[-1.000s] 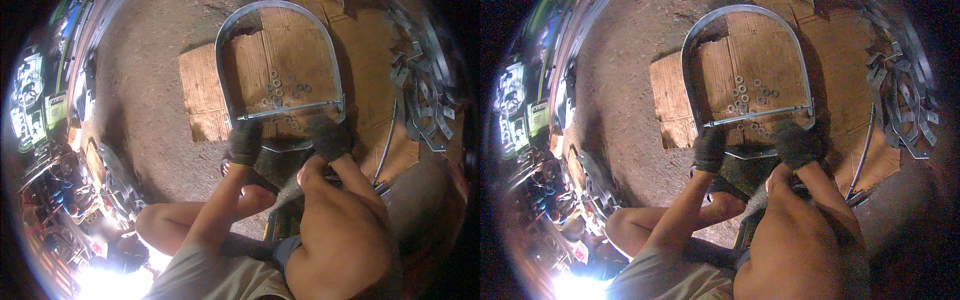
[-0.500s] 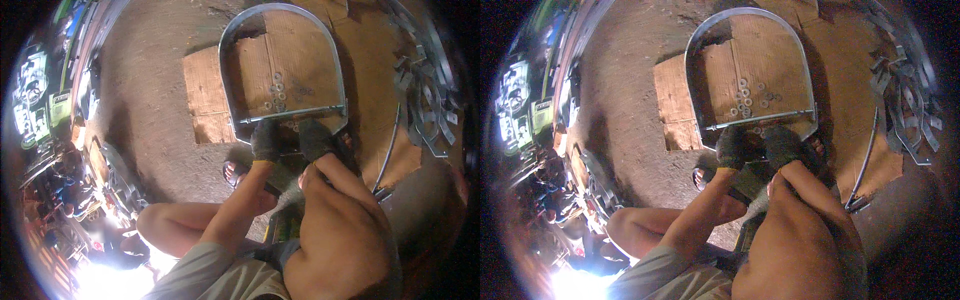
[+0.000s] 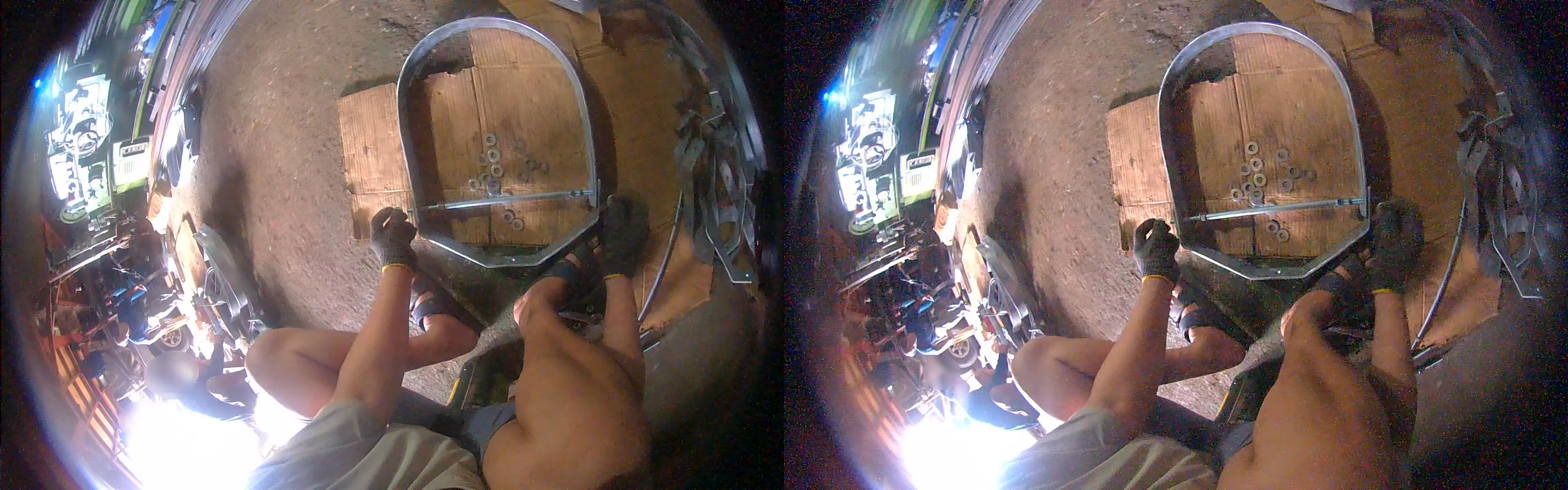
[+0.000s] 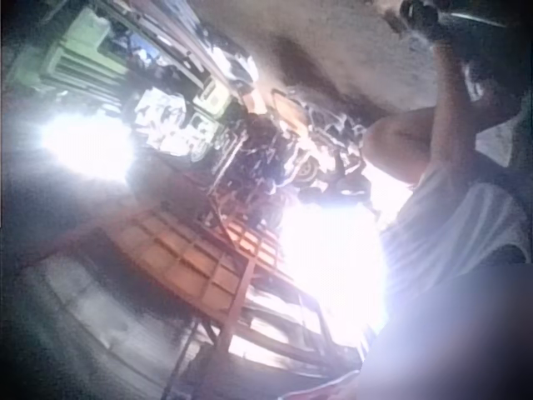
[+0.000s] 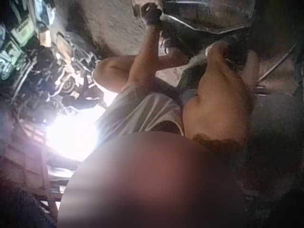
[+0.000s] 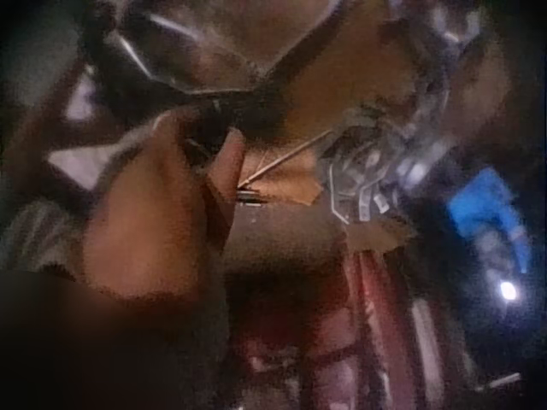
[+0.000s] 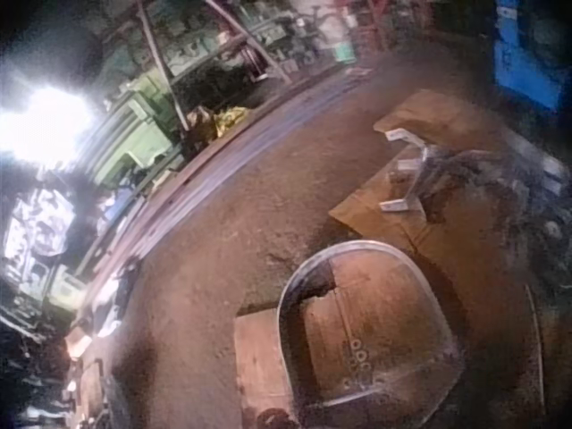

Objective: The person sits on the floor and assembles a metal frame by inserting bolts and tightening them with a wrench. They handle washers and nuts, placing them on the frame and securing the joints. The person occasionally adjusts the frame's position on a piece of cardboard.

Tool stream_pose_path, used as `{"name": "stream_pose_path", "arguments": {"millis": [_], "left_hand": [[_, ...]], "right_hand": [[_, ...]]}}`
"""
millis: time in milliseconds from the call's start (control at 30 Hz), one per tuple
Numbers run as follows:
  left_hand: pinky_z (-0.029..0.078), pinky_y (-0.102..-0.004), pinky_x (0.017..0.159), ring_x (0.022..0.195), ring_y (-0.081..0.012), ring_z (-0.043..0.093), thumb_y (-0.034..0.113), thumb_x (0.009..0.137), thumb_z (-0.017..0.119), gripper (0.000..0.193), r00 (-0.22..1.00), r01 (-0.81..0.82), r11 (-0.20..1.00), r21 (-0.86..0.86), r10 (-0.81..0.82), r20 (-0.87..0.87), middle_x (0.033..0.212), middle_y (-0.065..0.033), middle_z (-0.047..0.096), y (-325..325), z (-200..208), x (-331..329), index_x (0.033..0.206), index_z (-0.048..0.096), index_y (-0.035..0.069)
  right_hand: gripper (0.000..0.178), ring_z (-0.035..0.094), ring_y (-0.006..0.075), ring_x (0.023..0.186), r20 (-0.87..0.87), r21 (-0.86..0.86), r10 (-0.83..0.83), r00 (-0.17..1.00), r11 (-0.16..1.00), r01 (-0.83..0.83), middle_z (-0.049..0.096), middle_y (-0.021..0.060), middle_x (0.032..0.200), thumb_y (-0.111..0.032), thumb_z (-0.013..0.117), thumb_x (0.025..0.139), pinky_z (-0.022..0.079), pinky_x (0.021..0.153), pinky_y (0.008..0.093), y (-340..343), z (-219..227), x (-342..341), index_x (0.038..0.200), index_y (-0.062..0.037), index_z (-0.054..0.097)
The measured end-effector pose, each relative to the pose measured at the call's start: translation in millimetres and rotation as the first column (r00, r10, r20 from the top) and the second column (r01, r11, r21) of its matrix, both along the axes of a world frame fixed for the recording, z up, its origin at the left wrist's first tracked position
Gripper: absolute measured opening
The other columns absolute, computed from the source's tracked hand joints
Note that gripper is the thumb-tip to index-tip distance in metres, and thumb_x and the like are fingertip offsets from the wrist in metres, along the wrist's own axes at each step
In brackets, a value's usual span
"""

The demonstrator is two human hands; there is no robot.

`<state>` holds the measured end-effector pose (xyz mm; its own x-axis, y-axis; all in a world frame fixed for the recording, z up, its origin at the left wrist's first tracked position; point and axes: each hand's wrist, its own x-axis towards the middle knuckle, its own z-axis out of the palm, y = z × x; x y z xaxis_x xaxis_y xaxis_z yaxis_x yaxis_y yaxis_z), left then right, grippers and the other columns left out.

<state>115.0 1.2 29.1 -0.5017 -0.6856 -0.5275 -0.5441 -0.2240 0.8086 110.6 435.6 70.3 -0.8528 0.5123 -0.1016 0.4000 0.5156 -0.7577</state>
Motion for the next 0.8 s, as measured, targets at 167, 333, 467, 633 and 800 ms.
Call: {"name": "stream_pose_path", "arguments": {"millis": [167, 333, 467, 633, 800], "left_hand": [[0.043, -0.0252, 0.052, 0.061, -0.0088, 0.052, 0.018, 0.097, 0.068, 0.010, 0.987, 0.164, 0.947, 0.277, -0.157, -0.045, 0.075, 0.0031, 0.057, 11, -2, -10, 0.104, 0.067, 0.010], [0.041, -0.0336, 0.056, 0.064, -0.0139, 0.052, 0.019, 0.098, 0.063, 0.018, 0.469, 0.751, 0.179, -0.635, -0.822, 0.322, 0.070, 0.0030, 0.046, -56, -69, 9, 0.084, 0.056, 0.012], [0.046, -0.0366, 0.058, 0.066, -0.0200, 0.057, 0.013, 0.090, 0.065, 0.005, 0.595, 0.777, 0.452, -0.438, -0.754, 0.277, 0.079, -0.0015, 0.057, -35, -33, 3, 0.092, 0.064, 0.009], [0.043, -0.0257, 0.050, 0.058, -0.0109, 0.055, 0.016, 0.088, 0.078, 0.024, 0.959, 0.257, 0.960, 0.113, -0.267, 0.091, 0.087, -0.0018, 0.070, -14, 4, -9, 0.110, 0.072, 0.008], [0.047, -0.0262, 0.054, 0.064, -0.0110, 0.059, 0.019, 0.089, 0.077, 0.025, 0.920, 0.383, 0.924, -0.016, -0.380, 0.091, 0.091, -0.0016, 0.072, -16, -1, -12, 0.110, 0.073, 0.007]], "right_hand": [[0.020, 0.062, 0.0161, 0.081, 0.191, -0.503, -0.201, 0.961, 0.820, 0.271, 0.065, 0.0042, 0.093, -0.022, 0.071, 0.092, 0.052, 0.070, 0.0303, 45, -24, 4, 0.106, -0.0087, 0.067], [0.020, 0.059, 0.0169, 0.070, 0.171, -0.681, -0.190, 0.967, 0.686, 0.255, 0.063, 0.0030, 0.086, -0.016, 0.072, 0.087, 0.051, 0.063, 0.0323, 37, -28, -10, 0.104, -0.0071, 0.067], [0.018, 0.057, 0.0167, 0.064, 0.219, -0.812, -0.352, 0.910, 0.452, 0.370, 0.063, 0.0021, 0.080, -0.015, 0.072, 0.086, 0.048, 0.059, 0.0310, 35, -30, -19, 0.100, -0.0071, 0.066], [0.017, 0.059, 0.0171, 0.069, 0.167, -0.821, -0.230, 0.959, 0.507, 0.264, 0.063, 0.0029, 0.082, -0.014, 0.073, 0.087, 0.050, 0.063, 0.0305, 44, -49, -13, 0.101, -0.0068, 0.067], [0.020, 0.064, 0.0193, 0.081, 0.180, -0.737, -0.202, 0.963, 0.620, 0.268, 0.068, 0.0055, 0.094, -0.016, 0.071, 0.090, 0.053, 0.072, 0.0334, 42, -62, -18, 0.107, -0.0068, 0.069]]}}
